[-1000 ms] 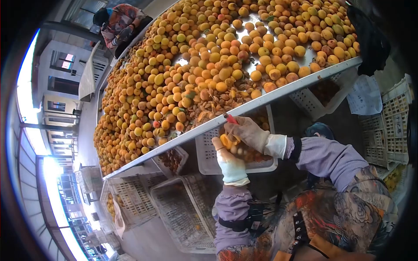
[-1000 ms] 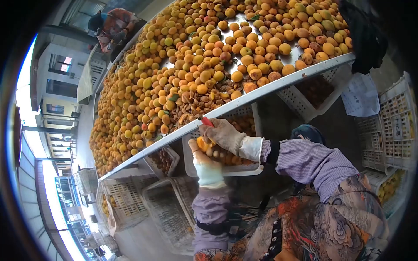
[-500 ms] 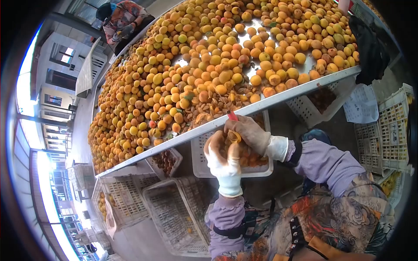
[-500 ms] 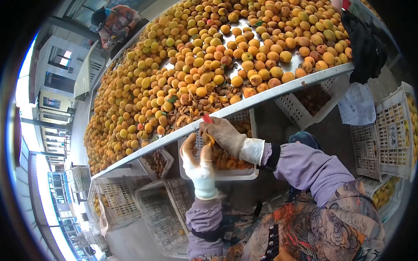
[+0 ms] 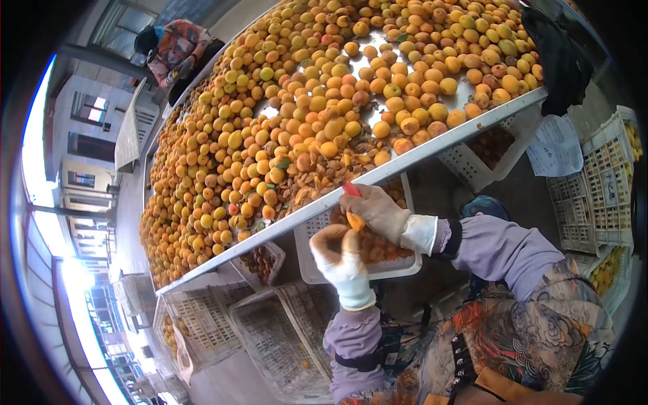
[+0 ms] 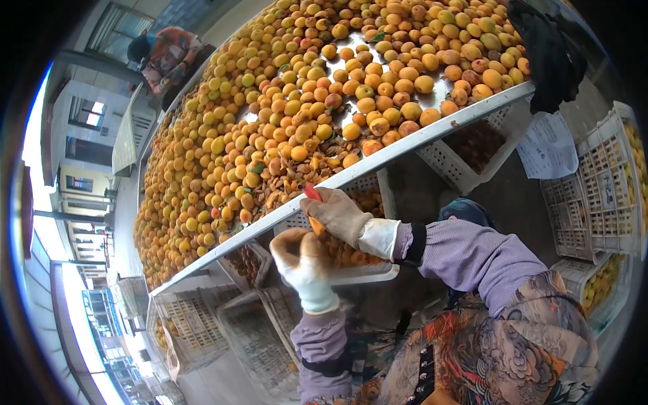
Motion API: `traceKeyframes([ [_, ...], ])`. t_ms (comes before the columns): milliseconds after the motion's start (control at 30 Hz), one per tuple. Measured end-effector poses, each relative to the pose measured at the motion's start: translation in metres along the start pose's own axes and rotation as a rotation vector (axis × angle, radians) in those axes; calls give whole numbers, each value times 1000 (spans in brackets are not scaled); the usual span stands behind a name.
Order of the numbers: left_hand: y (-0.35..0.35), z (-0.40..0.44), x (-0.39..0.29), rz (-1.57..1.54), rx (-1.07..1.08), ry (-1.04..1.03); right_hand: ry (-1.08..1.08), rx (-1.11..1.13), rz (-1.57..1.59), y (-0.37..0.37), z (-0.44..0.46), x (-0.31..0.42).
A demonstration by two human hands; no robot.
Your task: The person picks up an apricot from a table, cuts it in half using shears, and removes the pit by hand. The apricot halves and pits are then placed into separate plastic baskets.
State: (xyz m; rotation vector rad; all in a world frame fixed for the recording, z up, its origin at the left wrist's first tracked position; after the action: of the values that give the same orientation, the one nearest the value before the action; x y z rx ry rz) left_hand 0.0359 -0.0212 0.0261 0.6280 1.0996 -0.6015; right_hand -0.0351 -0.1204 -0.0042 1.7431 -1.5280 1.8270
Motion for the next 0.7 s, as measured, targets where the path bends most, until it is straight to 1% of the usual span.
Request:
traceKeyframes([
  [33, 5, 2, 1, -12, -8, 8, -12, 5, 115, 1, 1, -1],
  [67, 4, 3, -7, -64, -45, 78, 0, -10, 120, 1, 0, 0],
  [133, 16, 9, -7, -23, -125, 84, 89, 40, -253, 1, -5, 4],
  [167, 21, 11, -6, -51, -188, 89, 92, 47, -368, -2, -8, 9],
  [200, 26, 14, -5, -78, -251, 95, 102, 30, -363, -2, -9, 11],
  [233, 31, 15, -4, -120, -241, 122, 96, -17, -352, -1, -10, 12],
  [300, 32, 15, -4, -100, -219, 136, 114, -127, -327, -2, -14, 27],
  [333, 29, 15, -4, -74, -215, 132, 125, -129, -318, 0, -13, 31],
  [400, 19, 20, -7, -21, -188, 100, 50, -121, 33, 7, -9, 37],
  [433, 14, 22, -8, 28, -177, 85, 60, -130, 42, 10, -11, 40],
  [467, 9, 26, -7, 29, -168, 81, 75, -92, 130, 11, -14, 43],
  [533, -2, 40, -5, 87, -63, 12, 105, -9, 304, 12, -19, 52],
  [567, -9, 49, -4, 95, -33, 5, 55, 27, 318, 16, -24, 60],
  [600, -16, 59, -7, 96, -29, -3, 63, 27, 322, 20, -26, 65],
  [667, -29, 78, -16, 435, 133, -218, 128, -18, 310, 28, -31, 77],
  [700, -32, 87, -20, 690, 202, -263, 97, -41, 277, 33, -34, 84],
])
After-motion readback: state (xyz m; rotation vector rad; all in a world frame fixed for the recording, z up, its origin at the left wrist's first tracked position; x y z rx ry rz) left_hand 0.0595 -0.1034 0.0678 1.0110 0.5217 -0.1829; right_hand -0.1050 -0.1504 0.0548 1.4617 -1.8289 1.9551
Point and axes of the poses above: each hand's wrist, its own z-axis towards the middle knuckle, its own y-axis out of the back of the hand, x = y × z, the point moved 2 cm from there along z, towards the middle knuckle, and after that the axes turned 8 degrees about z, right-handed, at the moved point
